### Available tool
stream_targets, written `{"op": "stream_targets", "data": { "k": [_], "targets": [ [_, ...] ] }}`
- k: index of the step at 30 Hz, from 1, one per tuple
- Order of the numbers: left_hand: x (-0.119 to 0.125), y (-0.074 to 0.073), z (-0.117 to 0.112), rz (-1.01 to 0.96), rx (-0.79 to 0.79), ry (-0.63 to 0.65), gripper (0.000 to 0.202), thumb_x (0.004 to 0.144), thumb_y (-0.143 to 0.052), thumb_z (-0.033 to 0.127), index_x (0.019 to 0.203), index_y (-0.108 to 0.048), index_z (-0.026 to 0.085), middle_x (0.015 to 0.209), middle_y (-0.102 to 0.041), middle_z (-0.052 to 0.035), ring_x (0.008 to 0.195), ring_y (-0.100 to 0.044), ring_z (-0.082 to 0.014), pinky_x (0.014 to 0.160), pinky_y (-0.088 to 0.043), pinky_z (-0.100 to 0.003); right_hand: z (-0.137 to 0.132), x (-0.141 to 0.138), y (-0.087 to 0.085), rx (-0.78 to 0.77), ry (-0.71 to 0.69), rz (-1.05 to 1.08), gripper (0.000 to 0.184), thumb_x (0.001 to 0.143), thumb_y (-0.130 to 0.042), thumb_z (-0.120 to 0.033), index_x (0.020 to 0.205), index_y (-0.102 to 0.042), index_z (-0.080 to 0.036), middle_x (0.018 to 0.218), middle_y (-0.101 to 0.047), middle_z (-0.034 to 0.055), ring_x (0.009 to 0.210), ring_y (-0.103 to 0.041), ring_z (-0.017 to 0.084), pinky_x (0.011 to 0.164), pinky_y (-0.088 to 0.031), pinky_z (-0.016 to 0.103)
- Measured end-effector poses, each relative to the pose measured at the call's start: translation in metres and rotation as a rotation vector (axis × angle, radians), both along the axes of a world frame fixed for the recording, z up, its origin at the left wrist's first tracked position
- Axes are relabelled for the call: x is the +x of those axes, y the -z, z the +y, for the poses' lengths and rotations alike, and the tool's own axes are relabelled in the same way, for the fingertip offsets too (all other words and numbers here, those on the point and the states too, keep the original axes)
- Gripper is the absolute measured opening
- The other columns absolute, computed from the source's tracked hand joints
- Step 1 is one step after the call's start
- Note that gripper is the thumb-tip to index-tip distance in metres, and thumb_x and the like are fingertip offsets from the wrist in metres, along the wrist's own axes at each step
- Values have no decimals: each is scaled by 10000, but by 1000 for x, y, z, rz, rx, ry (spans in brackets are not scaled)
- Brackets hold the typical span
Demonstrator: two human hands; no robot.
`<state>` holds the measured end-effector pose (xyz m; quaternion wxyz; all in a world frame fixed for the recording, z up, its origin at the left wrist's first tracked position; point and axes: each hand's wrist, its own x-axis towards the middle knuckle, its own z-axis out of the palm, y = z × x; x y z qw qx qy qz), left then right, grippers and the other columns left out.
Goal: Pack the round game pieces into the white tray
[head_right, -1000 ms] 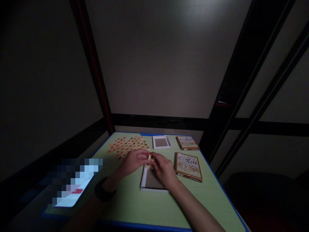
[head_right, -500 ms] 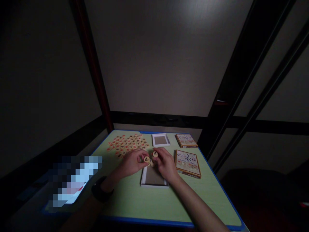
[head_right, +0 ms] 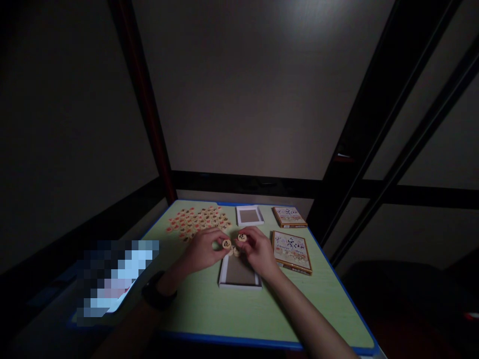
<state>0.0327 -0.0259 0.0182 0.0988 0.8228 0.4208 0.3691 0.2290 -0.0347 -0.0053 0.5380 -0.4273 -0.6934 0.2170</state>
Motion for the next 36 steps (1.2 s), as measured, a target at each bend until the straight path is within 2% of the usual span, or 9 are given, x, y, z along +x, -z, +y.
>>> {"op": "stream_targets", "data": {
  "k": [2, 4, 6, 9, 13, 17, 20, 25, 36],
  "targets": [
    [-3, -2, 5, -54, -35, -156, 145, 714, -715, 168, 854, -711, 203, 738, -684, 1, 717, -622, -150, 715, -459, -260, -6, 1, -7, -13, 2, -131, 134, 792, -708, -267, 905, -717, -195, 876, -716, 54, 713, -647, 180, 650, -519, 293],
    [-5, -1, 11, -106, -96, -305, 178, 736, -712, 203, 914, -709, 201, 705, -674, 8, 683, -620, -150, 697, -461, -262, -12, 1, -12, -38, -58, -268, 105, 809, -728, -274, 873, -722, -191, 790, -718, 35, 656, -644, 171, 614, -504, 275],
    [-5, 3, 16, -124, -178, -363, 176, 760, -703, 232, 934, -704, 204, 707, -686, 11, 672, -629, -152, 680, -463, -259, -18, 0, -15, -29, -161, -386, 85, 838, -720, -277, 824, -731, -193, 740, -714, 25, 667, -662, 170, 630, -508, 262],
    [-4, 10, 18, -74, -265, -335, 154, 770, -698, 233, 921, -698, 206, 793, -727, -9, 733, -662, -168, 695, -471, -262, -22, -2, -12, 64, -257, -566, 100, 859, -711, -278, 798, -755, -212, 822, -713, 35, 748, -681, 161, 683, -514, 241],
    [0, 15, 16, -10, -306, -273, 131, 796, -668, 211, 925, -688, 203, 901, -750, -41, 851, -687, -191, 751, -480, -274, -22, -6, -1, 167, -165, -744, 103, 861, -711, -324, 857, -782, -250, 855, -699, 33, 725, -675, 151, 652, -498, 225],
    [2, 16, 15, -20, -333, -246, 138, 800, -651, 194, 937, -668, 196, 894, -745, -40, 852, -690, -188, 751, -482, -270, -18, -9, 9, 176, -137, -786, 139, 903, -659, -299, 947, -768, -226, 864, -756, 44, 749, -706, 172, 670, -503, 238],
    [2, 18, 15, -24, -355, -216, 135, 794, -647, 185, 928, -657, 197, 831, -729, -22, 805, -682, -183, 739, -482, -269, -16, -9, 10, 143, -140, -842, 164, 915, -621, -226, 998, -761, -211, 858, -768, 51, 761, -718, 186, 676, -512, 250],
    [2, 19, 13, -6, -367, -141, 120, 783, -649, 171, 898, -639, 204, 758, -697, 8, 761, -665, -172, 741, -478, -264, -15, -7, 9, 136, -204, -824, 283, 869, -599, -110, 1067, -760, -234, 995, -769, 50, 879, -727, 182, 767, -539, 248],
    [2, 24, 17, -39, -319, -161, 153, 770, -641, 143, 903, -637, 217, 773, -697, 11, 759, -654, -163, 718, -475, -253, -18, -7, 6, 136, -142, -815, 281, 831, -621, -143, 1046, -767, -248, 1035, -770, 45, 893, -730, 194, 798, -565, 273]
  ]
}}
